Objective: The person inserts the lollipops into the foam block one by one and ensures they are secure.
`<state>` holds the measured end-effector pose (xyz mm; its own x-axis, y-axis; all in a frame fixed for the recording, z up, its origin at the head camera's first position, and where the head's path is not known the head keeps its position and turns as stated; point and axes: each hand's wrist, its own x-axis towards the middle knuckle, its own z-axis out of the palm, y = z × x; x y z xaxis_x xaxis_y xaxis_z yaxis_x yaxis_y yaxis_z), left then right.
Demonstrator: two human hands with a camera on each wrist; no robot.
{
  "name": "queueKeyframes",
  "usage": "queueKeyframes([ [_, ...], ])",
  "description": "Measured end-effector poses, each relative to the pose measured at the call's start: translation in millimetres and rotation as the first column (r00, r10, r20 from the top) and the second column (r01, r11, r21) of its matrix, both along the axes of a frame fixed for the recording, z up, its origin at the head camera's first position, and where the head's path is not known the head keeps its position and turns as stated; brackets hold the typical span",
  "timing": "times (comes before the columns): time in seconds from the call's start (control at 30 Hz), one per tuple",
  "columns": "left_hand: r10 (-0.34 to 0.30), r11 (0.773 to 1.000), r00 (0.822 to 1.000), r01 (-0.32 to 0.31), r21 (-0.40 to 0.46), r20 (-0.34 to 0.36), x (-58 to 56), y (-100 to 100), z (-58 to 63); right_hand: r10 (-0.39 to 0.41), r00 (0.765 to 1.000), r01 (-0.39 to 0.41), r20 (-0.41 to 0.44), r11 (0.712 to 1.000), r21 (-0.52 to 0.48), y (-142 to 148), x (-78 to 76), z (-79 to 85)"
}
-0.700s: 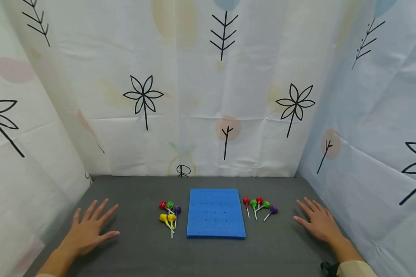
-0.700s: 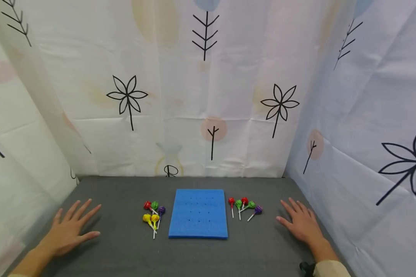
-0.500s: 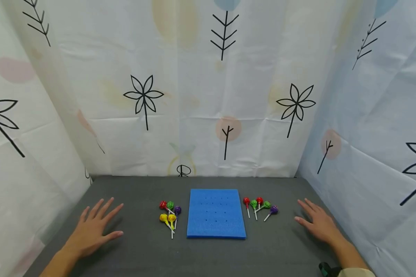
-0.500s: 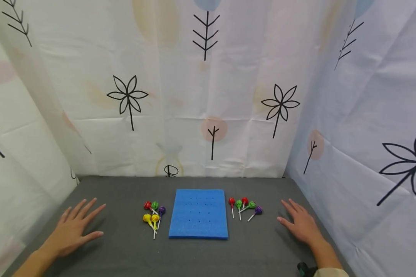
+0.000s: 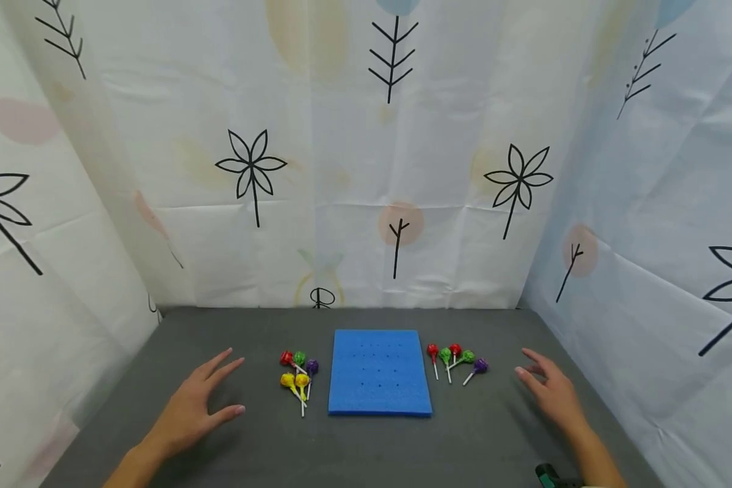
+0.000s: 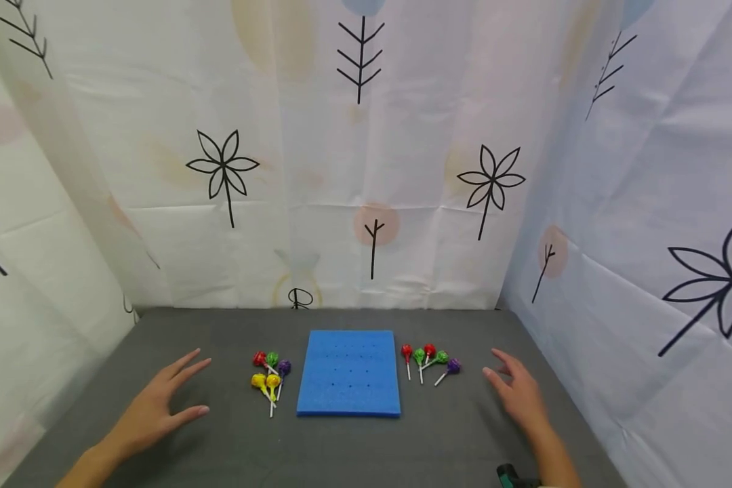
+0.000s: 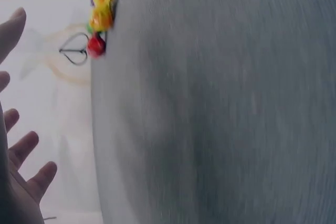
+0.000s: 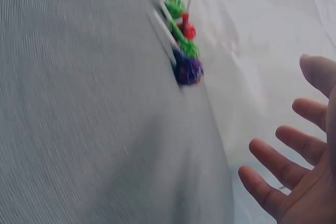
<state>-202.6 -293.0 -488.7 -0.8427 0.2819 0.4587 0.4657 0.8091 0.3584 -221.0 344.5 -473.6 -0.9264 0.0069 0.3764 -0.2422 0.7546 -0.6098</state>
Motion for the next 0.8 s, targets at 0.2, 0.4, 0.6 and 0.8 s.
queueKeyframes([
  [0.2, -0.020, 0.991, 0.999, 0.016, 0.136, 0.027, 5.4, 22, -2.0, -0.057, 0.998, 0.059, 0.027, 0.994, -0.088, -16, 0.7, -0.9],
  [0.4, -0.028, 0.970, 1.000, 0.028, 0.240, -0.006, 6.1, 45, -5.5, -0.089, 0.996, 0.090, 0.018, 0.946, -0.312, -26, -7.8, -8.2],
  [0.6, -0.051, 0.922, 0.998, 0.065, 0.383, -0.047, 5.2, 66, -14.0, -0.126, 0.991, 0.131, 0.051, 0.773, -0.621, -34, -16.8, -20.6],
  [0.8, 0.022, 0.854, 0.999, -0.031, 0.519, 0.024, 3.5, 86, -18.8, -0.145, 0.980, 0.196, 0.133, 0.644, -0.739, -40, -25.4, -24.5],
])
